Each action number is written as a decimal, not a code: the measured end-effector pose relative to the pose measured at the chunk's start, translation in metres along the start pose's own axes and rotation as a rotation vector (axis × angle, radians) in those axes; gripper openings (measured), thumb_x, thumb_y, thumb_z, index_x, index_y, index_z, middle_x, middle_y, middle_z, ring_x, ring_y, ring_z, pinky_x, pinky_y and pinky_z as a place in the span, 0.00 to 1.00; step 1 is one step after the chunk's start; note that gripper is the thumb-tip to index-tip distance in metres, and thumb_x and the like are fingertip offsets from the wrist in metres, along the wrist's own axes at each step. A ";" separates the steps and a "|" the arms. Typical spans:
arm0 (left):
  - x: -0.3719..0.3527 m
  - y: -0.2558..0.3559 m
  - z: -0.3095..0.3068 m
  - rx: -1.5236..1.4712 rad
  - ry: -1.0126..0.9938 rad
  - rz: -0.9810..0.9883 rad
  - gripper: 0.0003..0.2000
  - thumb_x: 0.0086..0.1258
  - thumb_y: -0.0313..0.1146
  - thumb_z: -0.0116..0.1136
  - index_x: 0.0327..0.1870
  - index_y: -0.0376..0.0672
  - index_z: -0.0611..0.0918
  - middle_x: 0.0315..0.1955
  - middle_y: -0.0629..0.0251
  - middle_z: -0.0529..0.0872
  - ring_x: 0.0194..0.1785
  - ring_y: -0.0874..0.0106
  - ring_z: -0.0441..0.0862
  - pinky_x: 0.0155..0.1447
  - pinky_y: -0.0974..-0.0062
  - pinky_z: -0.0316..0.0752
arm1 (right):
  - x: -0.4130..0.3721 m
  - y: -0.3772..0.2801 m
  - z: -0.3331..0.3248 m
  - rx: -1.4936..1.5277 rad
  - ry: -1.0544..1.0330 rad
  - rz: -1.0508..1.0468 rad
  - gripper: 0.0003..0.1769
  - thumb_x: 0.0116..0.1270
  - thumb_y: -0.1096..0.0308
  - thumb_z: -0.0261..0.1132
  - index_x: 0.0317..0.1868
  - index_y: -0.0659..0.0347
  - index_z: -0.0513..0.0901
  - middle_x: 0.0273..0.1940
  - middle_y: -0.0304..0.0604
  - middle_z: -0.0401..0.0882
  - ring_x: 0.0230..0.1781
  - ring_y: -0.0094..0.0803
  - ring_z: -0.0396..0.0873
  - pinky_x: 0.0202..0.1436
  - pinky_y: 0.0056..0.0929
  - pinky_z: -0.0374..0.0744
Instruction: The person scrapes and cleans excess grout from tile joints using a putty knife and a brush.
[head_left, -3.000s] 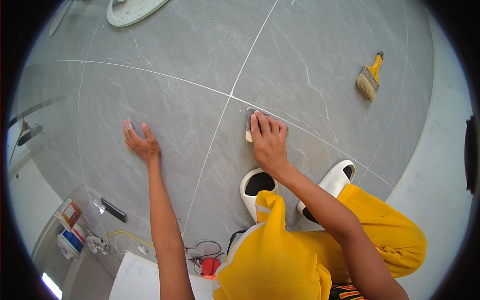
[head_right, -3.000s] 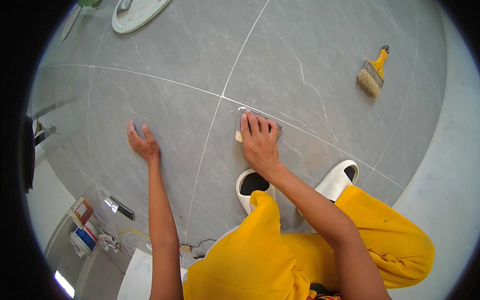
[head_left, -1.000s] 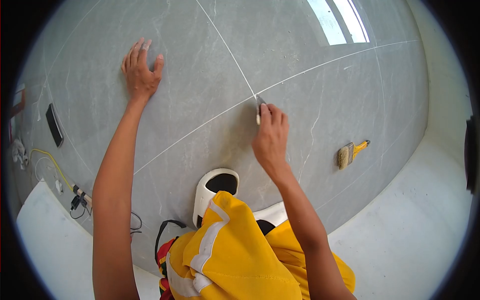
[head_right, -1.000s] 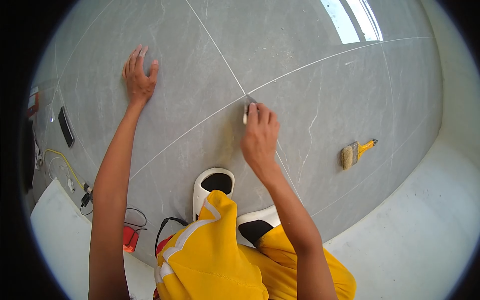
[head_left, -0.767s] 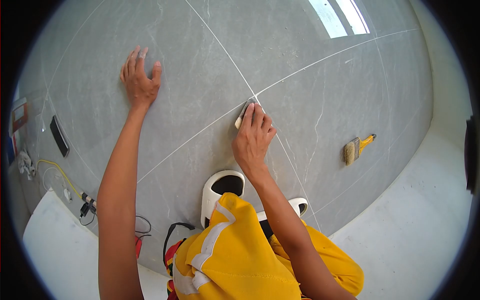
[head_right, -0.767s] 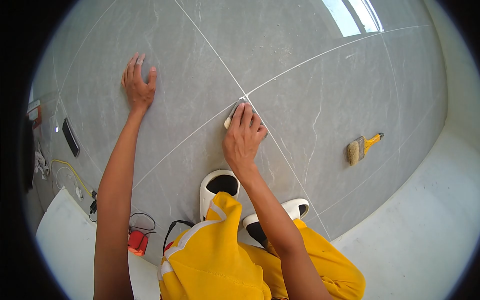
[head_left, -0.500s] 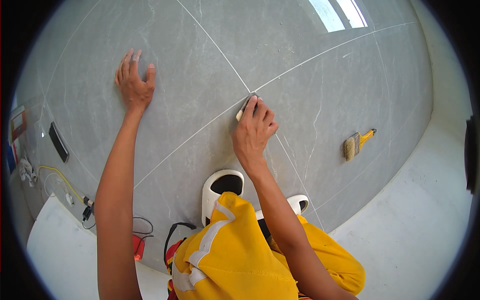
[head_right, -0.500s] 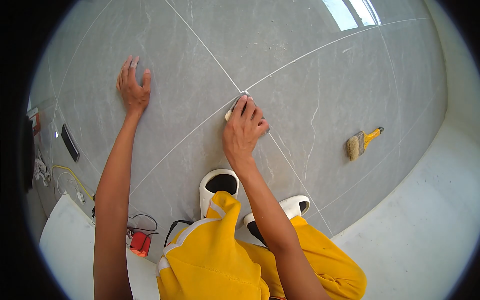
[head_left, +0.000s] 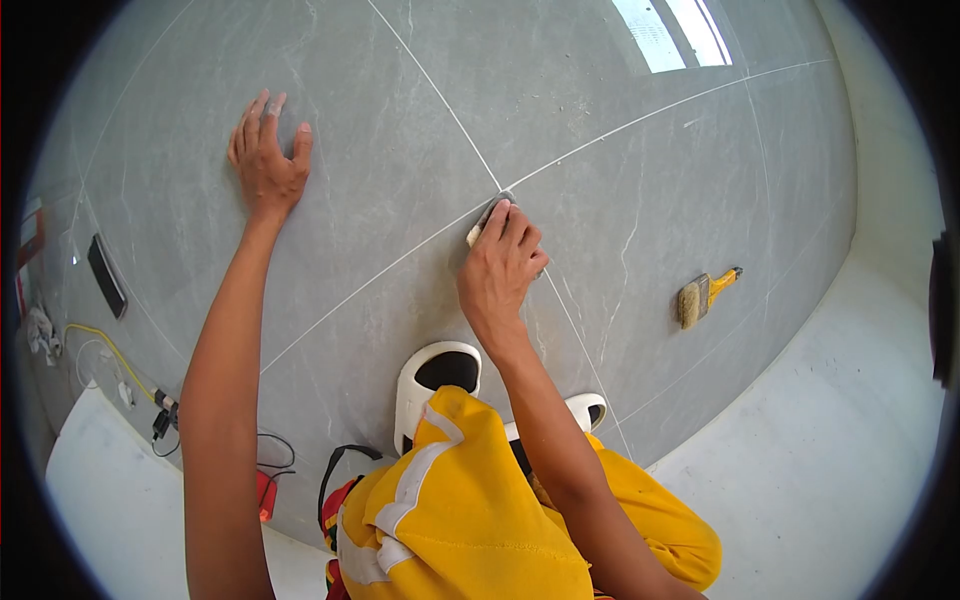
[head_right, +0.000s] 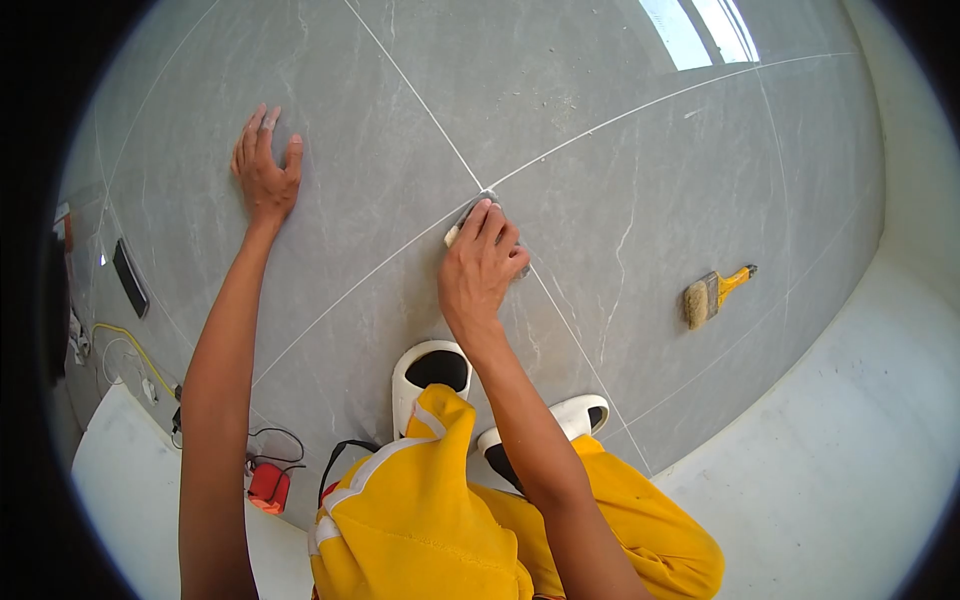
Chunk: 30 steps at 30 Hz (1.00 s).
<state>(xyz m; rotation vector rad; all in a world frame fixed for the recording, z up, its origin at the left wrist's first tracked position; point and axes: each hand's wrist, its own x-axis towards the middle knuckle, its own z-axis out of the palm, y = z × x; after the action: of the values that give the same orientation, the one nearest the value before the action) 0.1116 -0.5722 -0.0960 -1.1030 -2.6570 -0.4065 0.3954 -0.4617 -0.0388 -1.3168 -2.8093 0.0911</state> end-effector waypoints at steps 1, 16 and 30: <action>0.001 0.000 0.000 -0.001 0.001 0.003 0.25 0.71 0.49 0.55 0.67 0.50 0.76 0.70 0.63 0.71 0.74 0.63 0.64 0.78 0.55 0.51 | -0.001 0.003 0.000 0.000 -0.001 -0.047 0.26 0.63 0.73 0.58 0.62 0.71 0.75 0.55 0.47 0.74 0.53 0.40 0.71 0.49 0.42 0.66; -0.001 -0.001 0.002 -0.027 0.033 -0.009 0.24 0.72 0.48 0.55 0.68 0.54 0.76 0.71 0.66 0.71 0.75 0.63 0.64 0.78 0.57 0.51 | 0.083 0.126 -0.028 -0.138 -0.098 -0.995 0.26 0.61 0.70 0.63 0.62 0.55 0.78 0.58 0.36 0.71 0.54 0.35 0.70 0.53 0.43 0.68; -0.001 -0.001 0.002 -0.035 0.039 -0.011 0.25 0.72 0.49 0.55 0.68 0.53 0.76 0.70 0.66 0.72 0.74 0.63 0.64 0.77 0.56 0.52 | 0.056 0.100 -0.039 0.036 -0.160 -0.676 0.18 0.63 0.73 0.63 0.54 0.58 0.80 0.53 0.42 0.77 0.48 0.37 0.76 0.45 0.36 0.74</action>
<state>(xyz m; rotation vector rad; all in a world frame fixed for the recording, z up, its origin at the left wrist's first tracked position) 0.1113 -0.5730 -0.0979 -1.0792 -2.6334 -0.4727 0.4388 -0.3528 -0.0061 -0.3095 -3.1903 0.2265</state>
